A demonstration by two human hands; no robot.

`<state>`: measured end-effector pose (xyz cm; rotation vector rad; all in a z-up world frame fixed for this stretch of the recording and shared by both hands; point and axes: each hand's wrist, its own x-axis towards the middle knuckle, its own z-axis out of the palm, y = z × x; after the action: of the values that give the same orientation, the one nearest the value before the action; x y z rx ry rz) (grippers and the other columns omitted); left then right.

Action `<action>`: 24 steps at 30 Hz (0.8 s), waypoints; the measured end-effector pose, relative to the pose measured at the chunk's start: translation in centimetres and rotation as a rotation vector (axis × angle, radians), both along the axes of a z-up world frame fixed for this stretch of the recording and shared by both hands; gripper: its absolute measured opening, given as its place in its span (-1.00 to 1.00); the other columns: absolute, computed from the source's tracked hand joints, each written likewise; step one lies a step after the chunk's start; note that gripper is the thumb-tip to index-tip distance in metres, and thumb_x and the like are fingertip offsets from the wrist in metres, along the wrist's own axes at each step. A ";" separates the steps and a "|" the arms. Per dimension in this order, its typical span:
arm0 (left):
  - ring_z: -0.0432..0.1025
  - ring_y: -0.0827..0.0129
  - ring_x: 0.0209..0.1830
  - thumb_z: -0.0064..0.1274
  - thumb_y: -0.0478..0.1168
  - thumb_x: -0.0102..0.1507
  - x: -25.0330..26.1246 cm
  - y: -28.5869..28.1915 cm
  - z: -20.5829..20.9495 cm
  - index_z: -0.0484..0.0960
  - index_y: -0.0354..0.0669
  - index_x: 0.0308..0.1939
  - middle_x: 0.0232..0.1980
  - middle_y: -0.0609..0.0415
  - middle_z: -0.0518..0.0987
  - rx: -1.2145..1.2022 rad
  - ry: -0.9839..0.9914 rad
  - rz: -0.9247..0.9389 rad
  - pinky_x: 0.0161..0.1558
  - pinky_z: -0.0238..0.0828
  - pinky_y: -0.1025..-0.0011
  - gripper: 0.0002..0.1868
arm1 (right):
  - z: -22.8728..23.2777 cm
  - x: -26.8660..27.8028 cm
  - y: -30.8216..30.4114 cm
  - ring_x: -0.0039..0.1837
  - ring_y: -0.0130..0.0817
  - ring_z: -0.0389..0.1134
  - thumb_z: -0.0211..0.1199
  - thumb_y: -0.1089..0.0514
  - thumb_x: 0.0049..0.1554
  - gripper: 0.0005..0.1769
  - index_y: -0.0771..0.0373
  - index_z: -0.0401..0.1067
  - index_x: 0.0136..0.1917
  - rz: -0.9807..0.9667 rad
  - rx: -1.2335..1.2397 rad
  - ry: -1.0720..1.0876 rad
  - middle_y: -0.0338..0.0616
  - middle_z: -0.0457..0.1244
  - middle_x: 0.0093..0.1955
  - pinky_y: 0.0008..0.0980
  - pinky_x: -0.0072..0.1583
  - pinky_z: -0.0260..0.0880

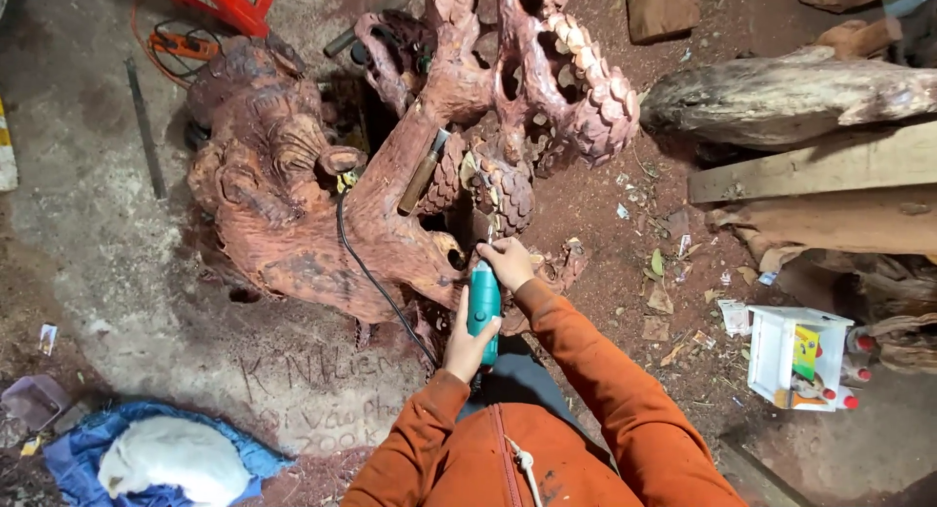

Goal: Carving details into a large wooden sculpture using a handheld rotary power tool.

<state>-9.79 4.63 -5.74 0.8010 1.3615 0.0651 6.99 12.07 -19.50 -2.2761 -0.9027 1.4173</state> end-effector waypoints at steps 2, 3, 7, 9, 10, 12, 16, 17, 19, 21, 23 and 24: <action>0.16 -0.23 0.51 0.04 0.34 0.23 0.1 0.1 -0.7 -0.28 0.59 0.62 0.59 -0.21 0.12 0.003 0.014 -0.006 0.40 0.17 -0.16 0.03 | 0.2 0.0 0.3 0.35 -0.09 0.33 0.37 -0.40 -0.02 -0.42 0.09 0.59 -0.02 0.015 -0.007 -0.003 -0.15 0.39 0.16 -0.11 0.37 0.28; 0.17 -0.24 0.51 0.04 0.34 0.23 0.3 0.2 -0.7 -0.26 0.59 0.62 0.59 -0.21 0.13 0.011 0.008 0.006 0.39 0.17 -0.16 0.02 | 0.7 0.0 0.5 0.34 -0.06 0.33 0.36 -0.40 -0.03 -0.42 0.10 0.60 -0.03 0.013 -0.024 -0.013 -0.11 0.39 0.14 -0.11 0.36 0.29; 0.17 -0.27 0.50 0.04 0.32 0.24 0.8 0.8 -0.2 -0.24 0.57 0.62 0.57 -0.25 0.16 0.013 -0.004 0.024 0.38 0.17 -0.18 0.00 | 0.7 0.7 0.9 0.31 -0.01 0.35 0.34 -0.42 -0.04 -0.43 0.08 0.61 -0.07 0.024 -0.039 -0.043 -0.03 0.41 0.07 -0.11 0.33 0.32; 0.18 -0.26 0.49 0.04 0.30 0.24 1.0 0.6 -0.2 -0.24 0.57 0.62 0.56 -0.25 0.17 0.008 -0.005 0.030 0.36 0.18 -0.17 0.00 | 0.9 0.7 0.8 0.30 0.01 0.36 0.35 -0.41 -0.05 -0.43 0.10 0.61 -0.09 0.024 -0.036 -0.050 0.00 0.41 0.06 -0.10 0.32 0.33; 0.20 -0.25 0.49 0.05 0.29 0.25 1.1 0.6 -0.1 -0.23 0.57 0.62 0.55 -0.26 0.19 0.005 -0.006 0.039 0.35 0.20 -0.16 0.00 | 1.0 0.6 0.8 0.29 0.03 0.36 0.35 -0.39 -0.06 -0.43 0.12 0.61 -0.10 0.027 -0.031 -0.057 0.03 0.41 0.05 -0.09 0.31 0.33; 0.23 -0.27 0.45 0.05 0.29 0.26 1.0 0.5 -1.0 -0.24 0.58 0.62 0.55 -0.27 0.19 -0.012 -0.027 0.057 0.29 0.26 -0.17 -0.01 | 0.9 0.7 0.9 0.29 0.04 0.36 0.35 -0.39 -0.06 -0.43 0.13 0.60 -0.11 0.031 -0.027 -0.060 0.05 0.41 0.04 -0.09 0.31 0.33; 0.36 -0.30 0.32 0.07 0.29 0.28 0.9 0.0 -2.4 -0.24 0.62 0.61 0.51 -0.31 0.23 -0.052 -0.054 0.082 0.07 0.49 -0.13 -0.02 | 1.0 0.8 0.8 0.29 0.06 0.36 0.34 -0.36 -0.06 -0.44 0.16 0.61 -0.13 0.046 -0.014 -0.054 0.10 0.40 0.04 -0.08 0.30 0.34; 0.36 -0.30 0.32 0.07 0.29 0.28 0.8 -0.2 -3.3 -0.24 0.62 0.61 0.51 -0.31 0.23 -0.054 -0.054 0.081 0.07 0.49 -0.13 -0.02 | 1.2 0.7 0.8 0.29 0.06 0.36 0.34 -0.36 -0.06 -0.44 0.16 0.61 -0.13 0.045 -0.016 -0.054 0.10 0.40 0.04 -0.08 0.30 0.34; 0.54 -0.17 0.03 0.12 0.25 0.27 0.8 -0.6 -5.2 -0.22 0.64 0.61 0.42 -0.34 0.33 -0.097 -0.078 0.128 -0.28 0.68 0.12 -0.01 | 1.5 0.6 0.9 0.28 0.04 0.36 0.34 -0.35 -0.06 -0.44 0.17 0.60 -0.12 0.052 -0.030 -0.059 0.09 0.41 0.02 -0.07 0.29 0.35; 0.57 -0.12 -0.05 0.13 0.23 0.28 0.9 -1.0 -6.6 -0.19 0.62 0.61 0.38 -0.35 0.35 -0.095 -0.078 0.139 -0.34 0.69 0.15 -0.02 | 1.8 0.6 1.0 0.27 0.04 0.37 0.35 -0.35 -0.07 -0.44 0.17 0.60 -0.12 0.052 -0.032 -0.064 0.08 0.41 0.02 -0.07 0.29 0.35; 0.60 -0.07 -0.13 0.14 0.21 0.28 1.2 -0.9 -5.2 -0.17 0.59 0.61 0.34 -0.36 0.38 -0.090 -0.076 0.153 -0.41 0.71 0.18 -0.03 | 1.8 0.7 0.8 0.27 0.03 0.37 0.35 -0.35 -0.07 -0.45 0.17 0.60 -0.12 0.055 -0.032 -0.068 0.08 0.41 0.01 -0.07 0.28 0.35; 0.61 -0.07 -0.18 0.15 0.17 0.27 1.4 -0.6 -3.0 -0.14 0.59 0.61 0.32 -0.38 0.40 -0.098 -0.078 0.176 -0.44 0.71 0.18 -0.03 | 1.8 0.8 0.7 0.27 0.04 0.37 0.36 -0.34 -0.08 -0.45 0.17 0.60 -0.13 0.052 -0.027 -0.066 0.09 0.41 0.01 -0.07 0.28 0.35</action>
<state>-8.36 4.07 -8.76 0.5894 1.3480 0.1646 7.75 12.73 -17.74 -2.3482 -0.9751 1.3911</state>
